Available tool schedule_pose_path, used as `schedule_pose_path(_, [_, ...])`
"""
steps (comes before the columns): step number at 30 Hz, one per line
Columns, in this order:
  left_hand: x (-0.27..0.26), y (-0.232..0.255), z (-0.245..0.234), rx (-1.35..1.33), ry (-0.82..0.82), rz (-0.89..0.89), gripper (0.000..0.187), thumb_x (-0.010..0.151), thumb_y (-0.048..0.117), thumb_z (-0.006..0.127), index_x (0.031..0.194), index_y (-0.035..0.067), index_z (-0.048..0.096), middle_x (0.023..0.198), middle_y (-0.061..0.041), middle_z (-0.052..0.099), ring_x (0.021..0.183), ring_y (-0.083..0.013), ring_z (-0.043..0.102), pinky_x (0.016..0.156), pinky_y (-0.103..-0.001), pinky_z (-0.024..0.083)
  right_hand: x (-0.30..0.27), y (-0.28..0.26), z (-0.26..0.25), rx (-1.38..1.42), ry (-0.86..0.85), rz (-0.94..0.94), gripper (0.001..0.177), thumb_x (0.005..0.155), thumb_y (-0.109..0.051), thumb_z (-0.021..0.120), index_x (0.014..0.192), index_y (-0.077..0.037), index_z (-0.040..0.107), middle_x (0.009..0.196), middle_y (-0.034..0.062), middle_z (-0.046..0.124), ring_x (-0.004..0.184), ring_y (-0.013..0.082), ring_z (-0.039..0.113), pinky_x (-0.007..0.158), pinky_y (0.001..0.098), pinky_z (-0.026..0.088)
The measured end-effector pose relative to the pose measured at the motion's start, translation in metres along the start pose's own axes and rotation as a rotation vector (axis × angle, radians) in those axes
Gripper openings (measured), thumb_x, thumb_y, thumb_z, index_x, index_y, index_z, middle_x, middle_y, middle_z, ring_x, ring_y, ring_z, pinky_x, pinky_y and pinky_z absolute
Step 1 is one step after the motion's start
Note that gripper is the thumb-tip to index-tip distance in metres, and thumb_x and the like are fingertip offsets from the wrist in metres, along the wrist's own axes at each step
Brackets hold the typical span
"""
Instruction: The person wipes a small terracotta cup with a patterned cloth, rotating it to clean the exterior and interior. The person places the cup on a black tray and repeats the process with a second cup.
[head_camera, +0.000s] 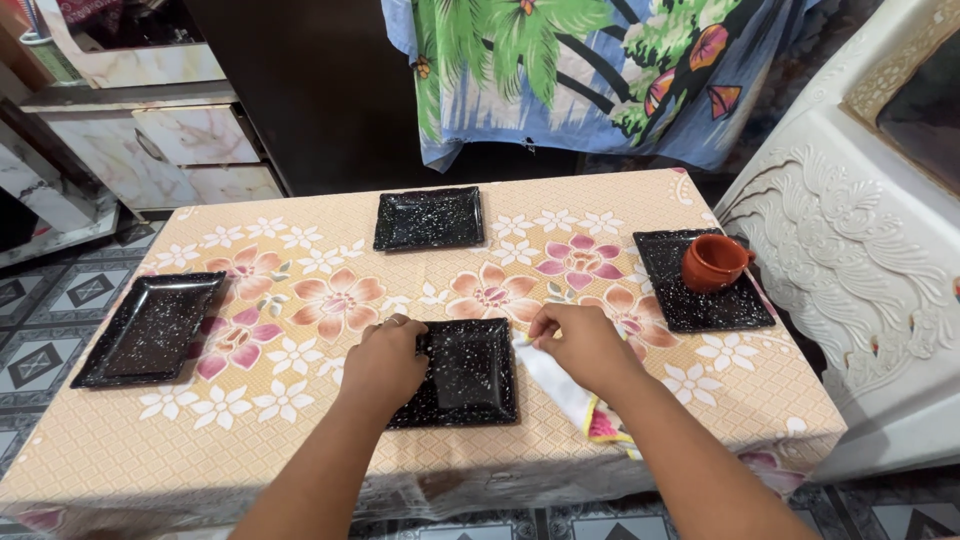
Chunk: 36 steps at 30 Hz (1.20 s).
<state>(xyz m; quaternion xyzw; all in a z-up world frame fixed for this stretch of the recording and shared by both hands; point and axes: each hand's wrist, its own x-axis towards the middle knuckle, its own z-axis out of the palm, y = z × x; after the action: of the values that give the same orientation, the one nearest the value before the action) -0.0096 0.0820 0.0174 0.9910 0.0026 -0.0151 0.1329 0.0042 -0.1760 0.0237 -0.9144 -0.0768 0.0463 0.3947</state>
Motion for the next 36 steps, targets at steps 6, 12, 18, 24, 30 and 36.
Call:
schedule_pose_path(6, [-0.002,-0.008,-0.001,0.013,-0.019,0.01,0.041,0.083,0.015,0.072,0.123,0.019,0.069,0.131,-0.001,0.064,0.121,-0.0287,0.06,0.097,-0.045,0.054,-0.018,-0.041,-0.009,-0.172,0.043,0.109,0.012,0.093,-0.021,0.067,0.102,-0.021,0.075,0.095,-0.0019,0.078,0.083,0.0151,0.071,0.075,0.0353,0.053])
schedule_pose_path(12, [0.029,-0.001,-0.023,-0.531,0.003,0.018,0.044,0.084,0.028,0.077,0.123,0.011,0.07,0.121,-0.01,0.072,0.105,-0.0264,0.071,0.092,-0.039,0.055,-0.005,-0.066,-0.001,0.205,0.124,-0.063,0.012,0.092,-0.013,0.067,0.1,-0.011,0.075,0.092,0.0033,0.078,0.085,0.0142,0.07,0.079,0.032,0.054])
schedule_pose_path(18, [-0.002,-0.012,-0.091,-0.424,-0.076,-0.026,0.044,0.085,0.026,0.072,0.126,0.011,0.069,0.108,-0.008,0.077,0.086,-0.0252,0.078,0.079,-0.037,0.062,0.001,-0.11,0.008,0.191,0.08,-0.221,0.013,0.093,-0.009,0.065,0.1,-0.01,0.076,0.093,0.0038,0.075,0.089,0.0161,0.068,0.083,0.0323,0.053])
schedule_pose_path(24, [-0.042,-0.079,-0.124,-0.365,0.032,-0.064,0.042,0.083,0.027,0.075,0.121,0.011,0.073,0.105,-0.011,0.079,0.094,-0.0238,0.076,0.087,-0.036,0.059,-0.008,-0.194,0.016,-0.002,-0.03,-0.408,0.013,0.089,-0.01,0.068,0.096,-0.014,0.078,0.095,0.0074,0.074,0.092,0.0223,0.069,0.082,0.0368,0.053])
schedule_pose_path(30, [-0.094,-0.148,-0.162,-0.275,0.08,-0.239,0.038,0.083,0.031,0.073,0.12,0.021,0.075,0.109,-0.004,0.078,0.104,-0.0249,0.073,0.092,-0.04,0.057,-0.011,-0.293,0.069,-0.151,-0.09,-0.457,0.016,0.087,-0.013,0.069,0.098,-0.018,0.079,0.094,0.0084,0.075,0.089,0.0267,0.07,0.079,0.041,0.052])
schedule_pose_path(36, [-0.152,-0.22,-0.188,-0.213,0.153,-0.393,0.038,0.084,0.03,0.072,0.121,0.025,0.074,0.112,-0.004,0.076,0.108,-0.0283,0.07,0.093,-0.046,0.056,-0.021,-0.351,0.165,-0.019,-0.124,-0.665,0.015,0.083,-0.005,0.07,0.093,-0.012,0.079,0.096,0.0132,0.071,0.092,0.029,0.069,0.081,0.0404,0.054])
